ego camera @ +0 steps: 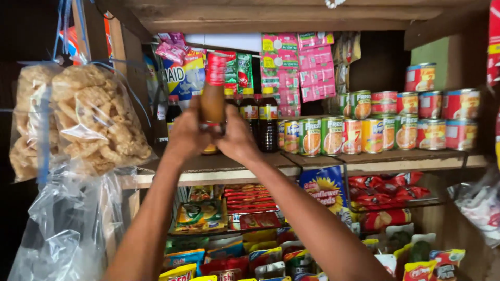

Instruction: Organizing and restocking various grocery items such as bottles and cans on shelves in a store.

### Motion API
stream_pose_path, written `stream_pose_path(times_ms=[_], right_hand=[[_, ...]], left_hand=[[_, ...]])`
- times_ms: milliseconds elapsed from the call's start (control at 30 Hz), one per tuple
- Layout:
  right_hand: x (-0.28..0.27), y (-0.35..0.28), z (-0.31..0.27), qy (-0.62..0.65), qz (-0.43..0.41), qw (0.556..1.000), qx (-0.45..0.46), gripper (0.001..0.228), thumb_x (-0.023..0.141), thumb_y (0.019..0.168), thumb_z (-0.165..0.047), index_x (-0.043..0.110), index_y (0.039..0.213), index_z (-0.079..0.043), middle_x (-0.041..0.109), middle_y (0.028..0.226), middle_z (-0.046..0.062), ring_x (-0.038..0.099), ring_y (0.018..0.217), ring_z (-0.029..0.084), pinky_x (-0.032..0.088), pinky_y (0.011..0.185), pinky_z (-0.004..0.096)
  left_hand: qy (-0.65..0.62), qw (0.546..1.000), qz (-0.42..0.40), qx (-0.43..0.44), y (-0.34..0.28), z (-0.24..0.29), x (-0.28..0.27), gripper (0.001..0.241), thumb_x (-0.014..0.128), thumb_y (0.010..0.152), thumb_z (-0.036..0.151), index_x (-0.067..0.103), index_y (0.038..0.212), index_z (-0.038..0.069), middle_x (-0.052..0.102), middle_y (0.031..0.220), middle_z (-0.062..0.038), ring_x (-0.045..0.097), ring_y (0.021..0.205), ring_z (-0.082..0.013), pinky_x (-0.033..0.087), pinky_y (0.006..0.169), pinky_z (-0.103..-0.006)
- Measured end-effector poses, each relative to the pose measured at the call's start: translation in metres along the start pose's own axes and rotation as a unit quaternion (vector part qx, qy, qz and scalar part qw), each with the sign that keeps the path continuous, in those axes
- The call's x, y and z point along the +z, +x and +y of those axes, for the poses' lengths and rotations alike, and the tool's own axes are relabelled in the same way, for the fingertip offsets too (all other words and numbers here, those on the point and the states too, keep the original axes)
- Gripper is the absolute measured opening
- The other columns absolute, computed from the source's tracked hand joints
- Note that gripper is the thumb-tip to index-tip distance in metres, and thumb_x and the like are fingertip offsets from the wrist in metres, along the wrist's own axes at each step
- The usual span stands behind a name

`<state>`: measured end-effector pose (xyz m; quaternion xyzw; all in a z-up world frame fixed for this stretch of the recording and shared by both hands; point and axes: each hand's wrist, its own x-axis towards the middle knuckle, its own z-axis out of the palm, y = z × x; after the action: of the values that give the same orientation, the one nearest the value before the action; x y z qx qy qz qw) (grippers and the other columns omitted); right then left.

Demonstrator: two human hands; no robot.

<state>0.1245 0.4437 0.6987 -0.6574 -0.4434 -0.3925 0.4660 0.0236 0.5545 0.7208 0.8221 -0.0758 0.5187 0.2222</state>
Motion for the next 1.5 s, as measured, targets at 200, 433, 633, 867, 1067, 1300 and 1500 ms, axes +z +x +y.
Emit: stream_pose_path(times_ms=[200, 433, 633, 867, 1067, 1300, 1500], right_hand=[[0.056, 0.018, -0.002, -0.101, -0.051, 0.989, 0.093, 0.058, 0.077, 0.08, -0.016, 0.047, 0.129, -0.011, 0.071, 0.112, 0.024, 0.066, 0.107, 0.046, 0.053, 0.088, 0.056], [0.11, 0.037, 0.049, -0.151, -0.044, 0.986, 0.046, 0.053, 0.078, 0.083, -0.019, 0.048, 0.126, -0.008, 0.07, 0.112, 0.026, 0.065, 0.103, 0.051, 0.053, 0.084, 0.06], [0.1, 0.035, 0.025, -0.153, -0.105, 0.979, 0.085, 0.068, 0.08, 0.078, -0.018, 0.043, 0.134, -0.009, 0.071, 0.11, 0.026, 0.066, 0.104, 0.049, 0.054, 0.087, 0.057], [0.112, 0.035, 0.039, -0.147, -0.097, 0.982, 0.065, 0.066, 0.084, 0.071, -0.014, 0.053, 0.13, -0.01, 0.068, 0.117, 0.025, 0.064, 0.11, 0.047, 0.054, 0.089, 0.054], [0.111, 0.037, 0.045, -0.171, -0.112, 0.975, 0.089, 0.049, 0.083, 0.07, -0.009, 0.064, 0.115, -0.006, 0.066, 0.121, 0.024, 0.061, 0.117, 0.044, 0.052, 0.095, 0.052], [0.104, 0.029, 0.029, -0.155, -0.132, 0.975, 0.083, 0.045, 0.082, 0.069, -0.006, 0.065, 0.111, -0.003, 0.068, 0.117, 0.026, 0.065, 0.114, 0.043, 0.056, 0.092, 0.049], [0.106, 0.028, 0.033, -0.171, -0.149, 0.969, 0.097, 0.054, 0.08, 0.071, -0.004, 0.06, 0.121, -0.003, 0.068, 0.119, 0.027, 0.064, 0.115, 0.045, 0.056, 0.093, 0.05]], left_hand=[[0.041, 0.996, 0.079, 0.016, 0.02, -0.089, 0.021, 0.08, 0.087, 0.066, 0.01, 0.051, 0.138, 0.007, 0.067, 0.117, -0.029, 0.065, 0.111, -0.0458, 0.053, 0.092, -0.0505], [-0.003, 0.995, 0.064, -0.075, 0.039, -0.133, 0.044, 0.066, 0.083, 0.067, 0.008, 0.052, 0.126, 0.004, 0.069, 0.115, -0.028, 0.064, 0.116, -0.0459, 0.053, 0.094, -0.0498], [0.02, 0.992, 0.078, -0.096, 0.059, -0.16, 0.062, 0.069, 0.081, 0.069, 0.011, 0.045, 0.127, -0.002, 0.068, 0.117, -0.031, 0.063, 0.116, -0.0476, 0.051, 0.097, -0.0496], [0.046, 0.984, 0.063, -0.161, 0.076, -0.166, 0.07, 0.07, 0.077, 0.079, 0.016, 0.041, 0.134, -0.005, 0.068, 0.112, -0.035, 0.064, 0.111, -0.0511, 0.052, 0.096, -0.0544], [0.103, 0.978, 0.003, -0.184, 0.09, -0.167, 0.086, 0.065, 0.078, 0.082, 0.016, 0.043, 0.134, -0.002, 0.066, 0.121, -0.034, 0.063, 0.117, -0.0488, 0.051, 0.099, -0.0531], [0.078, 0.976, -0.008, -0.204, 0.073, -0.179, 0.074, 0.064, 0.075, 0.087, 0.026, 0.044, 0.137, 0.001, 0.063, 0.129, -0.033, 0.06, 0.124, -0.0495, 0.049, 0.104, -0.0538], [0.081, 0.97, -0.012, -0.229, 0.072, -0.176, 0.077, 0.085, 0.084, 0.08, 0.023, 0.034, 0.145, 0.001, 0.046, 0.143, -0.039, 0.053, 0.129, -0.0514, 0.048, 0.106, -0.0516]])
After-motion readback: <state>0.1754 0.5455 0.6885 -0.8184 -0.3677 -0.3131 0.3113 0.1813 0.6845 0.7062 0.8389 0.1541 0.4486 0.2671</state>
